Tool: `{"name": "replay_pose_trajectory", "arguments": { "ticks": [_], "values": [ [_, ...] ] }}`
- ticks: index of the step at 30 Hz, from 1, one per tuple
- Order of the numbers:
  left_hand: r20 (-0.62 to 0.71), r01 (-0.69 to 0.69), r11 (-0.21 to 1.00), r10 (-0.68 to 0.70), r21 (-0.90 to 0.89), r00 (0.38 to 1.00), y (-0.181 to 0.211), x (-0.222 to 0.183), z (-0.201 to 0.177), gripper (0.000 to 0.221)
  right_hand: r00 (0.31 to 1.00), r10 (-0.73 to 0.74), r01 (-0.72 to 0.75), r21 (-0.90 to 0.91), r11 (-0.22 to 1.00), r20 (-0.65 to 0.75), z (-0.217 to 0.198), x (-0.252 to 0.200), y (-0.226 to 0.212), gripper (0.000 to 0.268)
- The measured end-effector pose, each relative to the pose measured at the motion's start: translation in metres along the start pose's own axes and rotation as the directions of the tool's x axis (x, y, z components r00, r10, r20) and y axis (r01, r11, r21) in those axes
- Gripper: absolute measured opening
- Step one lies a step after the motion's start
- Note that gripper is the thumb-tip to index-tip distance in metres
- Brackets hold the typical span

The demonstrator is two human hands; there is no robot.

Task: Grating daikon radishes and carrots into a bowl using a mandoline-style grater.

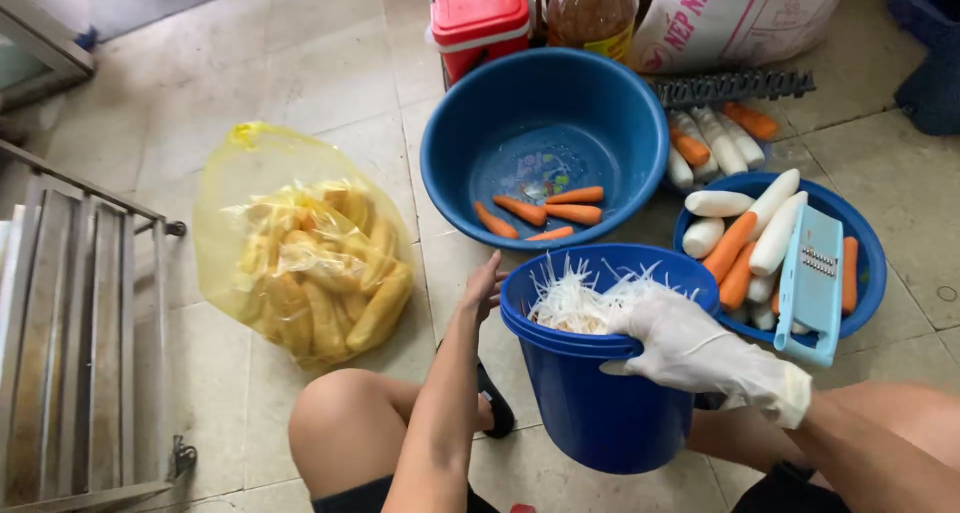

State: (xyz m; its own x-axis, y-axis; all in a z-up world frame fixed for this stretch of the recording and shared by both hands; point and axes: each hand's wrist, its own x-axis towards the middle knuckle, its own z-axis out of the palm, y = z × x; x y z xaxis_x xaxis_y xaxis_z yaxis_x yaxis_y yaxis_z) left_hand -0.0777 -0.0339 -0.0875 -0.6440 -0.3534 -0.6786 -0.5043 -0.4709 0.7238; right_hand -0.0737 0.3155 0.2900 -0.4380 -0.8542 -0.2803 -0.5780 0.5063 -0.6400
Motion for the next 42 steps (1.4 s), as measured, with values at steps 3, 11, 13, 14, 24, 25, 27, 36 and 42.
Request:
{"name": "replay_pose_trajectory", "arguments": {
  "ticks": [3,11,13,14,24,25,27,36,42],
  "values": [
    [0.134,-0.043,0.996,0.053,-0.08,0.99,-0.028,0.085,0.006,0.046,0.998,0.018,-0.016,0.026,1.0,-0.055,-0.027,-0.001,0.003,0.037],
    [-0.088,-0.17,0.916,0.148,-0.364,0.985,-0.029,0.016,0.064,0.022,0.912,-0.073,0.022,-0.129,0.991,-0.404,-0.064,0.028,-0.001,0.042],
    [-0.162,-0.195,0.932,0.151,-0.306,0.975,-0.061,-0.014,0.064,0.033,0.91,-0.032,-0.028,-0.138,0.99,-0.413,-0.063,0.046,0.0,0.04],
    [-0.229,-0.215,0.945,0.159,-0.245,0.96,-0.077,-0.03,0.064,0.045,0.904,0.01,-0.081,-0.148,0.986,-0.427,-0.062,0.054,0.0,0.039],
    [-0.516,-0.429,0.861,0.246,-0.272,0.821,0.005,-0.087,-0.023,0.047,0.84,0.077,0.025,0.18,0.983,-0.538,-0.067,0.155,-0.002,0.038],
    [-0.4,-0.428,0.826,0.275,-0.367,0.874,0.035,-0.103,-0.018,0.053,0.828,0.109,0.103,0.34,0.935,-0.55,-0.065,0.164,0.009,0.037],
    [-0.278,-0.405,0.793,0.306,-0.454,0.911,0.08,-0.109,-0.017,0.059,0.818,0.151,0.178,0.493,0.851,-0.556,-0.06,0.186,0.036,0.037],
    [-0.341,-0.529,0.849,0.497,0.002,0.798,0.199,-0.021,-0.03,0.08,0.787,0.419,0.404,0.892,0.205,-0.452,0.075,0.35,0.232,0.057],
    [-0.54,-0.051,0.752,0.517,0.658,0.664,0.268,-0.028,0.042,0.096,0.739,0.641,0.053,0.967,0.251,-0.207,0.111,0.378,0.273,0.071]
  ]
}}
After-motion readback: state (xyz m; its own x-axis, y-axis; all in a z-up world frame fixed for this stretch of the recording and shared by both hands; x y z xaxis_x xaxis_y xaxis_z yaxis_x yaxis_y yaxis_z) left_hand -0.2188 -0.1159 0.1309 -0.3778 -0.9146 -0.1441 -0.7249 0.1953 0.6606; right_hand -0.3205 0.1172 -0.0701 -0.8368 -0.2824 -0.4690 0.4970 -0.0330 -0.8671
